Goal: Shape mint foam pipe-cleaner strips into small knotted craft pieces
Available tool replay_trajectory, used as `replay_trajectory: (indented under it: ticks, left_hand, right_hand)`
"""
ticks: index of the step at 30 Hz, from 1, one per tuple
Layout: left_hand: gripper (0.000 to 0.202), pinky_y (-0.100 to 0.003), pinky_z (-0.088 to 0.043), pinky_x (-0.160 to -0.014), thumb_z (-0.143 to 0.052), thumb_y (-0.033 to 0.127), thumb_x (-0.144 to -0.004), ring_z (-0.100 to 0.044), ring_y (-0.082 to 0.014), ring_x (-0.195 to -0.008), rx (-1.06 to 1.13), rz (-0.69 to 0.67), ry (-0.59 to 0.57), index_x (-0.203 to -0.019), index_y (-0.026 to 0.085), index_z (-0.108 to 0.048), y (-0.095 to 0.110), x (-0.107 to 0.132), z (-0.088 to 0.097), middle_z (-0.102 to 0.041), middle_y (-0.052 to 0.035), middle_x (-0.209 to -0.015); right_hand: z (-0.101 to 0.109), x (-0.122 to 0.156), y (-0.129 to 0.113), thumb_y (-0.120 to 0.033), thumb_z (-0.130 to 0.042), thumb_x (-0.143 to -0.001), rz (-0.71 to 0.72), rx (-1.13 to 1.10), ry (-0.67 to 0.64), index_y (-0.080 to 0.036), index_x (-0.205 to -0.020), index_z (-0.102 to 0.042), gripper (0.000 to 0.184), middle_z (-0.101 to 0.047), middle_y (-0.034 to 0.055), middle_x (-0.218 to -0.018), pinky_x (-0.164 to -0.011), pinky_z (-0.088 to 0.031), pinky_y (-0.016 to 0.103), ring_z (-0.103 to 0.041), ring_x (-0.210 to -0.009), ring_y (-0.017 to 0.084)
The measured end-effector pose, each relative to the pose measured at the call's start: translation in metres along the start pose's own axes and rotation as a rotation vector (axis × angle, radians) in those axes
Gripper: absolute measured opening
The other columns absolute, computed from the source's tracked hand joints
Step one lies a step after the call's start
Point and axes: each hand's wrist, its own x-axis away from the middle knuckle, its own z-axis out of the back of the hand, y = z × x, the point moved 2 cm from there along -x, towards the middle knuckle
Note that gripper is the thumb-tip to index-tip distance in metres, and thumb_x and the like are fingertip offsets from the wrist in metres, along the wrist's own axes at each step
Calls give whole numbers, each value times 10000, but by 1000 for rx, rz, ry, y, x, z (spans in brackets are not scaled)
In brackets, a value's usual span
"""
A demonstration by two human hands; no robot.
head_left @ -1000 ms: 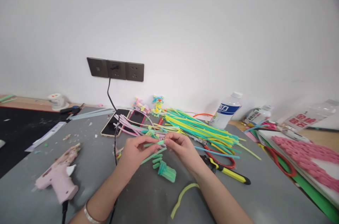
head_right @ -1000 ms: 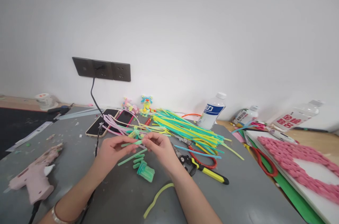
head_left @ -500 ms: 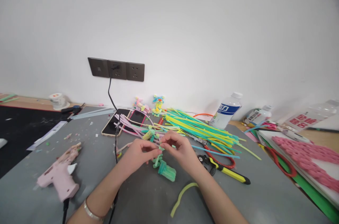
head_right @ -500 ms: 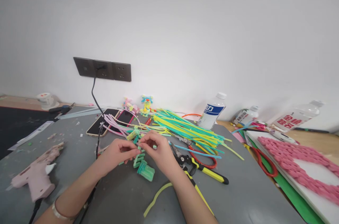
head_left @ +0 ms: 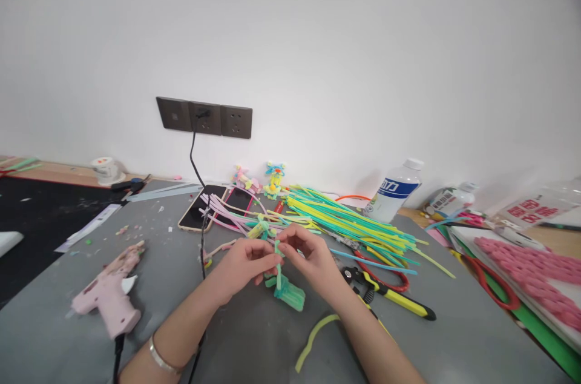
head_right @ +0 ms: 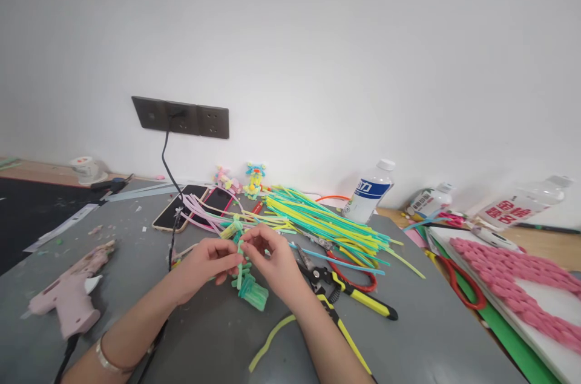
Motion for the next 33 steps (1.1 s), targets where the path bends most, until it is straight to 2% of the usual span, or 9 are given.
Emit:
replay_trajectory:
  ticks: [8,10,13,15,19,22,27,30,33]
  left_hand:
    - [394,-215,-291,-448,-808,487,-684,-421,-61,-465,123,90,-24,-612,118,-691,4,1,-1,-611,-33,-607]
    - [391,-209,-293,-449,-825,471,-670,-418,-55,-465,159,89,6,-594,115,-680,3,0,1,-606,-26,-601]
    - [362,-187,-317,-457,-844,445,-656,-439,-61,-503,305,82,98,-626,126,-675,-1,-3,4,-583,-2,-597]
    - [343,-173,-335,-464,-854,430,-650,-462,-70,-537,409,83,147,-668,134,-681,-4,-5,6,-572,9,-602]
    - [349,-169,-374,-487,-868,414,-635,-488,-76,-560,496,74,179,-666,129,-669,-7,-7,6,-567,14,-605]
    - [362,-175,-384,-501,-873,420,-621,-492,-75,-552,469,60,188,-664,122,-673,-5,-7,5,-569,16,-591]
    - [385,-204,-382,-506,-837,472,-635,-487,-96,-538,292,3,231,-627,132,-657,-1,-6,3,-570,15,-559]
    - [383,-216,-370,-513,-795,473,-675,-462,-102,-522,121,-72,250,-591,139,-628,3,-4,4,-555,20,-532]
    - [391,-215,-339,-508,-765,472,-693,-434,-98,-513,45,-92,256,-570,149,-583,6,-3,5,-537,25,-527]
  right_hand:
    - [-1,1,1,-410,-641,-876,-36,-160,-40,-189,-872,-618,223,-587,15,-785,-617,-449,259,-543,-675,143]
    - [-1,1,3,-396,-612,-897,-9,-139,-2,-191,-926,-625,208,-597,25,-815,-608,-456,259,-551,-683,147]
    - [1,3,6,-302,-547,-939,101,56,136,-205,-996,-602,125,-574,15,-781,-595,-442,259,-531,-666,148]
    - [0,5,6,-226,-541,-933,222,238,186,-219,-962,-574,45,-552,3,-754,-591,-432,263,-505,-639,146]
    - [-10,10,2,-126,-530,-918,483,454,89,-240,-983,-577,139,-612,59,-902,-678,-486,303,-580,-781,182]
    - [-14,13,-1,-90,-502,-929,564,488,42,-251,-1019,-611,215,-647,77,-920,-713,-501,330,-615,-835,200]
    - [-11,15,-3,-103,-557,-926,567,419,55,-249,-969,-629,168,-683,69,-880,-719,-513,323,-648,-811,194]
    - [-9,14,-3,-117,-583,-914,519,360,62,-235,-880,-622,130,-682,55,-818,-707,-512,312,-650,-780,190]
    - [-6,12,-3,-161,-595,-913,410,296,43,-227,-830,-629,111,-688,46,-777,-682,-501,302,-649,-738,190]
